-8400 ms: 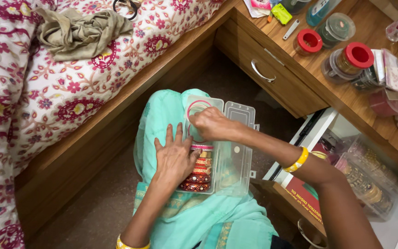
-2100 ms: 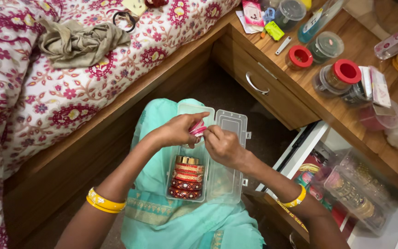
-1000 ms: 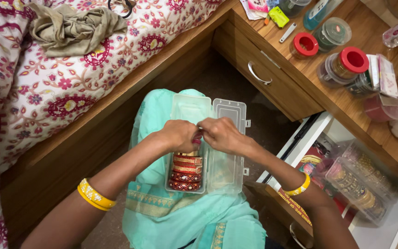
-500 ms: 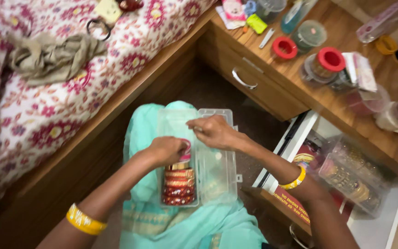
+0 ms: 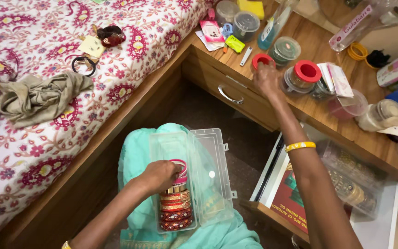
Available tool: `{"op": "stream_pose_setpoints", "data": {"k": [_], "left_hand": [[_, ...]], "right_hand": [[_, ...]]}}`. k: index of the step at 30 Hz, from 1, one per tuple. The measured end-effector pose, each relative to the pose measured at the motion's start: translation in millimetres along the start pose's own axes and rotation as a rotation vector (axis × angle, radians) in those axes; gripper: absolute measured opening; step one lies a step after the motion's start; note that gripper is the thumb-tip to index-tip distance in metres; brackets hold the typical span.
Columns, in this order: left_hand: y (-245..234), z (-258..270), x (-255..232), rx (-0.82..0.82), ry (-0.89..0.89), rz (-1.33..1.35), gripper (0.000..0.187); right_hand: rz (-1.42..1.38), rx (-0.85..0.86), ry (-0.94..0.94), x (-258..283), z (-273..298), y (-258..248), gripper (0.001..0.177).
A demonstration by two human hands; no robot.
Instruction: The person sits on the floor and organizes items in a bedroom. They wipe a printed poster with a cloth and place it in a drawer, then put plastic containers into the drawer. They open a container of bangles, remove several, place them on the bed, and then return them to the container before closing it.
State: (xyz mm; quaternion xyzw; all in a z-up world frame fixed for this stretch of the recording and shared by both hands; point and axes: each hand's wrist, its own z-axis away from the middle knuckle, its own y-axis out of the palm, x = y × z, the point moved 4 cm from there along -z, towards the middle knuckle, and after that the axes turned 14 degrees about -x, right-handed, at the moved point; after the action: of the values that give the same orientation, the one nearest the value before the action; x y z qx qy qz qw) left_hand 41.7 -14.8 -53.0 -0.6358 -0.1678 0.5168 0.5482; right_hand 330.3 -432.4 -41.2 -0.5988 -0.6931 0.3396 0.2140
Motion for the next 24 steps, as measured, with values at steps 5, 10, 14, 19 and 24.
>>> {"op": "stream_pose_setpoints", "data": {"k": [5, 10, 14, 19, 24], "left_hand": [[2, 1, 2, 0.002, 0.005, 0.008, 0.023], [2, 4, 2, -0.041, 0.055, 0.019, 0.017], [1, 3, 0, -0.050, 0.051, 0.017, 0.019], [2, 7, -7, -0.106, 0.079, 0.023, 0.025], [0, 13, -10, -0.250, 0.166, 0.099, 0.031]], "right_hand": [[-0.022, 0.154, 0.046, -1, -1, 4, 0.019], [-0.678, 0.229, 0.300, 75, -11, -84, 0.032], [-1.480, 0.549, 0.488, 162, 8, -162, 0.042], [-1.415, 0.962, -0.015, 282, 29, -183, 0.039], [-1.092, 1.065, -0.329, 338, 56, -165, 0.034]]}}
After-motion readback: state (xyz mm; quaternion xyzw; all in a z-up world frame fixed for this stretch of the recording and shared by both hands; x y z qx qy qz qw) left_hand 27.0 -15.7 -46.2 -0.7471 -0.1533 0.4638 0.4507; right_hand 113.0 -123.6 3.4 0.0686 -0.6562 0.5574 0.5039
